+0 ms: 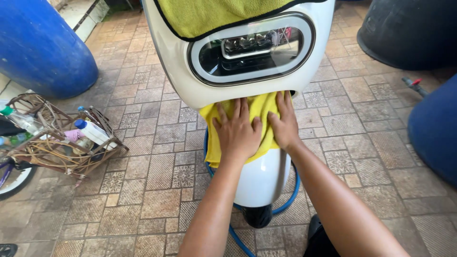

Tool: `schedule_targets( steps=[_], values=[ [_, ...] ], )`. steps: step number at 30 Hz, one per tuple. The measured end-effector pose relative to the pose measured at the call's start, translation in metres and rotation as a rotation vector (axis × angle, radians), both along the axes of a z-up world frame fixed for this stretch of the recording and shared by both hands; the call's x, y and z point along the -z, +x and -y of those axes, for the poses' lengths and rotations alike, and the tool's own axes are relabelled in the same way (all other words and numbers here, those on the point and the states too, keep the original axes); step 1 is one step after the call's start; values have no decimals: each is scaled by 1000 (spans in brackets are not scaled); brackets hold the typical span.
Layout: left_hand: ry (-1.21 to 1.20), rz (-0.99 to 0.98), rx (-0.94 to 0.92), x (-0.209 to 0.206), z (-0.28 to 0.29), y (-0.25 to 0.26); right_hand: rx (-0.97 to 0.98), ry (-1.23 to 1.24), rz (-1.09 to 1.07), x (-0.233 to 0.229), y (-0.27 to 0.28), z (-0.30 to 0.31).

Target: Wiping the front fender of a white electric scooter with a yellow microfiber cloth

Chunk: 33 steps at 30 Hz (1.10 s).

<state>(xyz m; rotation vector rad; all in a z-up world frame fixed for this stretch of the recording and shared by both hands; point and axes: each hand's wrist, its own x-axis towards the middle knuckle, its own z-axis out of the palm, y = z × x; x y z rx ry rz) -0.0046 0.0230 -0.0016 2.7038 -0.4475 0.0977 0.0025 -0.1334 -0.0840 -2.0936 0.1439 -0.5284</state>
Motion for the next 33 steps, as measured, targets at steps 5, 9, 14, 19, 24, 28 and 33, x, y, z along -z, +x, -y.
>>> schedule_targets(
  steps=[5,9,14,19,24,28,33],
  values=[
    [112,-42,-78,-3,32,25,-28,270,-42,46,54,44],
    [145,-64,-95,-27,43,25,-9,541,-18,74,78,66],
    [132,45,-10,-6,34,12,-2,615,-56,25,29,28],
    [54,186,81,11,12,-21,38,631,-132,30,-28,-1],
    [3,368,71,47,-2,-68,50,560,-190,61,-70,-15],
    [6,417,60,54,5,-81,29,521,-149,66,-70,-12],
    [112,331,130,35,17,-61,-24,466,-58,77,-38,7]
  ],
)
